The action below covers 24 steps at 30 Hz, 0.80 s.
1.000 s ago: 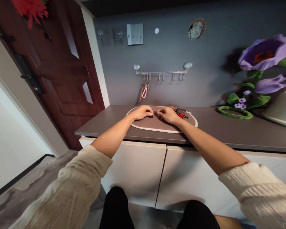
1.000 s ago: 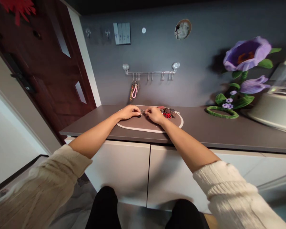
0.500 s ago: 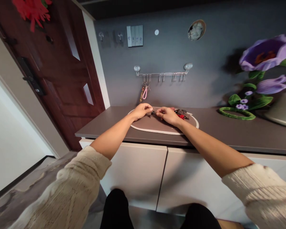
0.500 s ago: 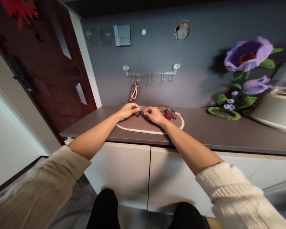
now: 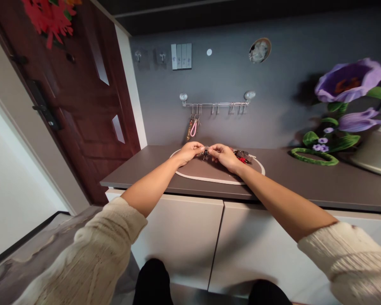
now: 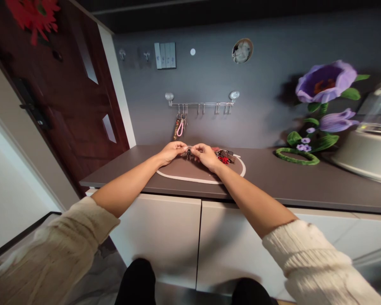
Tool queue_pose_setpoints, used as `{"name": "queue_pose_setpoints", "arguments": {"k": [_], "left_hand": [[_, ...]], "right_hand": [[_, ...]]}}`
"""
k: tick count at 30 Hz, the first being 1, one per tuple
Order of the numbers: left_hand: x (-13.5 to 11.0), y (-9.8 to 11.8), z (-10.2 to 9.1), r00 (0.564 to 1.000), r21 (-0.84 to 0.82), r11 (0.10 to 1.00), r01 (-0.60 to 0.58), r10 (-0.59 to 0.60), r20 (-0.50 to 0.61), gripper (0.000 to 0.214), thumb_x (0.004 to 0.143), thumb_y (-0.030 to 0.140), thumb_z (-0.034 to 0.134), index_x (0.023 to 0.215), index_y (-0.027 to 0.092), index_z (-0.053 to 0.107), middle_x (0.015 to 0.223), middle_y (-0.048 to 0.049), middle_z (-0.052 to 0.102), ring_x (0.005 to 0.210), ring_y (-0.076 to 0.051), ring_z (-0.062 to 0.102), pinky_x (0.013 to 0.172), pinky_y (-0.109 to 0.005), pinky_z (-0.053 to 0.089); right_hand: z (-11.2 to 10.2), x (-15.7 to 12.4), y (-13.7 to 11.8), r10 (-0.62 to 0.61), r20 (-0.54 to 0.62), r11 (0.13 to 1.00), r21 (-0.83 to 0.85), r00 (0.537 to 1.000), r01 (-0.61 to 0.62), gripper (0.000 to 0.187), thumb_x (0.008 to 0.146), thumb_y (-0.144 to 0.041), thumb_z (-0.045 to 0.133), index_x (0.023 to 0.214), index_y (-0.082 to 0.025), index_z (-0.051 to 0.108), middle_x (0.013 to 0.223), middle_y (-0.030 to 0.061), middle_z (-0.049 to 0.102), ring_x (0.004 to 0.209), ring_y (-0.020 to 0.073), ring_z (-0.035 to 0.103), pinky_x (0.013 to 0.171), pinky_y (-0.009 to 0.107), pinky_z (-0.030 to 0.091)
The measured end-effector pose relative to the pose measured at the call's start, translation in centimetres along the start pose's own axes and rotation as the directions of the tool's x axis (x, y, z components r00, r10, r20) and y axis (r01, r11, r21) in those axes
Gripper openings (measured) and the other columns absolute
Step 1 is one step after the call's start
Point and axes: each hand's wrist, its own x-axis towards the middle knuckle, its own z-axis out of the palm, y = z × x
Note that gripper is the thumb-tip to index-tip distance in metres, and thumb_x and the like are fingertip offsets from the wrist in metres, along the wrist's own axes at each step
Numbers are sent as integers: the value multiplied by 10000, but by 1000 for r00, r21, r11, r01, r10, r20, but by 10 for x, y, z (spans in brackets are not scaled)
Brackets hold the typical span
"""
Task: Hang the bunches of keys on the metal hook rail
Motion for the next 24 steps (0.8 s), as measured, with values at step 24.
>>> {"name": "queue_pose_setpoints", "arguments": {"k": [24], "left_hand": [[10,-7,1,948,300,945,-130,207,-241,147,747,262,503,758,134,575,693,-11,588,650,-105,520,653,-232,402]], "right_hand": [[-8,34,-4,-145,-124,985,-110,982,131,246,680,-396,543,729,-157,513,672,-13,512,631,103,458,646,256,368]]}}
